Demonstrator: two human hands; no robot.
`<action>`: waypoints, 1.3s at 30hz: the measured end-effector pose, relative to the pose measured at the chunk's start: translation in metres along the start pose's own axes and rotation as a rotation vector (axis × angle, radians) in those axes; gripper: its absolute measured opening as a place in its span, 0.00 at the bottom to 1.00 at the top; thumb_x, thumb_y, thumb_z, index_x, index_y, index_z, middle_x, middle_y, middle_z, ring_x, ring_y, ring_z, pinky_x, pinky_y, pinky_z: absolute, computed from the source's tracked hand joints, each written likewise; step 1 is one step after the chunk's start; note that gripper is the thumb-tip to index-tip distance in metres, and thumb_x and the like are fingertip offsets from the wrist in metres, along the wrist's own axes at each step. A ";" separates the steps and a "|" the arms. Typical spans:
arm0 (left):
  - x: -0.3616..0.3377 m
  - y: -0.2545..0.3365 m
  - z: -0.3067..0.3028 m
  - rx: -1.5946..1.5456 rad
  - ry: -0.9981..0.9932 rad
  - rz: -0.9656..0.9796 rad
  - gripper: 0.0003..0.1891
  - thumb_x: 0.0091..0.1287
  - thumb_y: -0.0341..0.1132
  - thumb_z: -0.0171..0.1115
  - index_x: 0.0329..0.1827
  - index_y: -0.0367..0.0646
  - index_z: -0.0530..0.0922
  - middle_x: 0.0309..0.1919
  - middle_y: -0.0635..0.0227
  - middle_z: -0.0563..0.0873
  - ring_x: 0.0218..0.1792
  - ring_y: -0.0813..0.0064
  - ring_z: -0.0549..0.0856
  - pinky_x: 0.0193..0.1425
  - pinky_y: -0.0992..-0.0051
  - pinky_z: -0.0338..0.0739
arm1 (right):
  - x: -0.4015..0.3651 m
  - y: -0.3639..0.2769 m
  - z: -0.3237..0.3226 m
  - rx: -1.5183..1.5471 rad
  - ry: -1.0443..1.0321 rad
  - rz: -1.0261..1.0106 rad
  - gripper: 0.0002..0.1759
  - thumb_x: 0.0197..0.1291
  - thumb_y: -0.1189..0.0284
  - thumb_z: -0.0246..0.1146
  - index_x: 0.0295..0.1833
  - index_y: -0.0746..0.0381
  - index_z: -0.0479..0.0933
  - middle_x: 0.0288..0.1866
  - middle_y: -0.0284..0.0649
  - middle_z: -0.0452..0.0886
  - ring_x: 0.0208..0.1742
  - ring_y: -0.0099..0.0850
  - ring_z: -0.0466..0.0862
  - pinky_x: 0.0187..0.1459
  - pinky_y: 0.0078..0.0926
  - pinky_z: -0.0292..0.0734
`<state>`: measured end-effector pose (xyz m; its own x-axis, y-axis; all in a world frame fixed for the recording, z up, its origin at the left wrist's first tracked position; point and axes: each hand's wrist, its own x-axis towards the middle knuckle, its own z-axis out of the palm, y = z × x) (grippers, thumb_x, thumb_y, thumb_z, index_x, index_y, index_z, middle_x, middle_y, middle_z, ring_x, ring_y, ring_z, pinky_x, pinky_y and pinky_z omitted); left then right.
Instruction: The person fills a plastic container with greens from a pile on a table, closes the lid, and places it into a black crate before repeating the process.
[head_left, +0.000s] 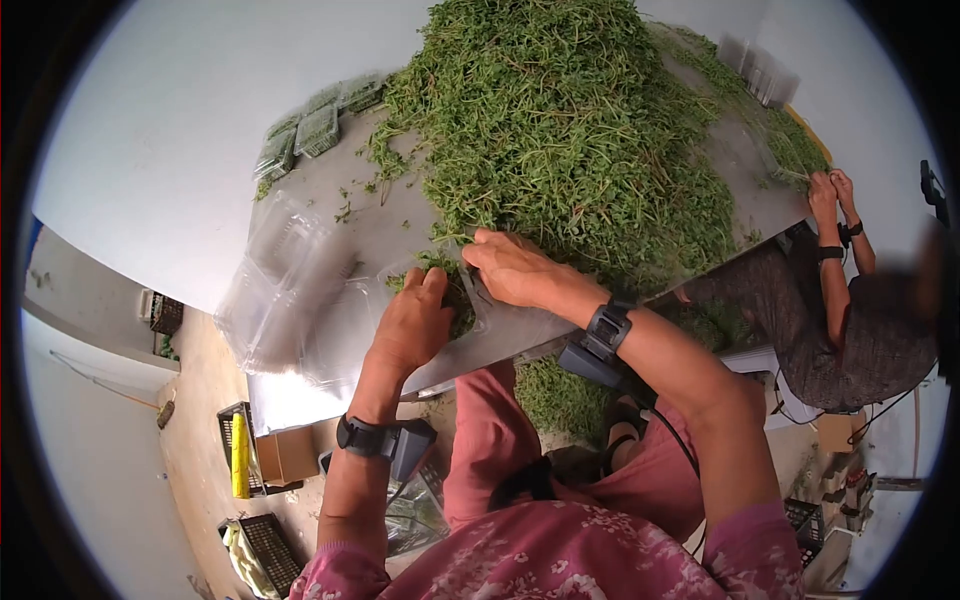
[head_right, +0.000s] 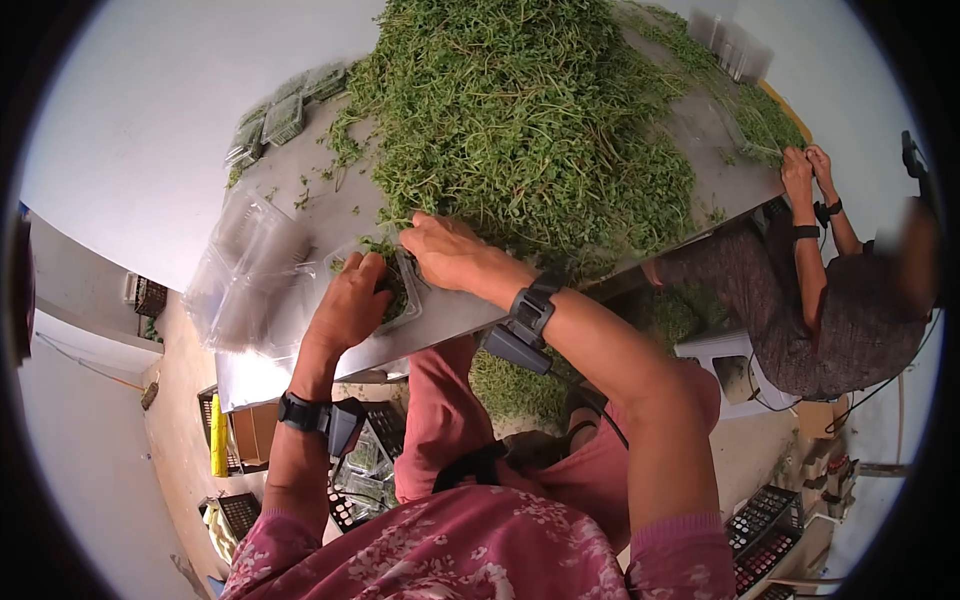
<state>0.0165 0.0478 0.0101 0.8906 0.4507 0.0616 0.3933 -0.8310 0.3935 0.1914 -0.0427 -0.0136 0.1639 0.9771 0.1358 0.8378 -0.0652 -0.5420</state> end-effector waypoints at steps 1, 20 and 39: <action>0.000 0.001 0.000 0.001 -0.004 -0.007 0.16 0.56 0.26 0.66 0.45 0.36 0.70 0.43 0.48 0.78 0.48 0.43 0.79 0.51 0.55 0.74 | -0.002 0.002 0.001 -0.012 0.064 -0.059 0.02 0.61 0.79 0.57 0.38 0.66 0.74 0.41 0.50 0.76 0.43 0.53 0.79 0.42 0.47 0.74; -0.002 0.002 0.002 -0.034 0.025 -0.006 0.19 0.56 0.23 0.64 0.49 0.38 0.68 0.44 0.46 0.75 0.44 0.39 0.79 0.47 0.51 0.75 | -0.009 0.045 -0.079 0.089 0.395 0.141 0.12 0.60 0.71 0.66 0.46 0.66 0.77 0.42 0.49 0.80 0.42 0.41 0.83 0.45 0.38 0.78; 0.000 0.004 0.003 0.011 0.031 -0.008 0.17 0.55 0.23 0.65 0.45 0.37 0.69 0.43 0.47 0.77 0.44 0.41 0.79 0.48 0.53 0.75 | 0.012 0.030 -0.060 -0.306 -0.109 0.356 0.14 0.57 0.73 0.65 0.48 0.69 0.79 0.43 0.54 0.84 0.47 0.53 0.85 0.50 0.46 0.81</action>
<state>0.0185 0.0436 0.0088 0.8801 0.4668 0.0866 0.4028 -0.8308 0.3840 0.2497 -0.0452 0.0210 0.4266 0.8976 -0.1108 0.8571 -0.4403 -0.2674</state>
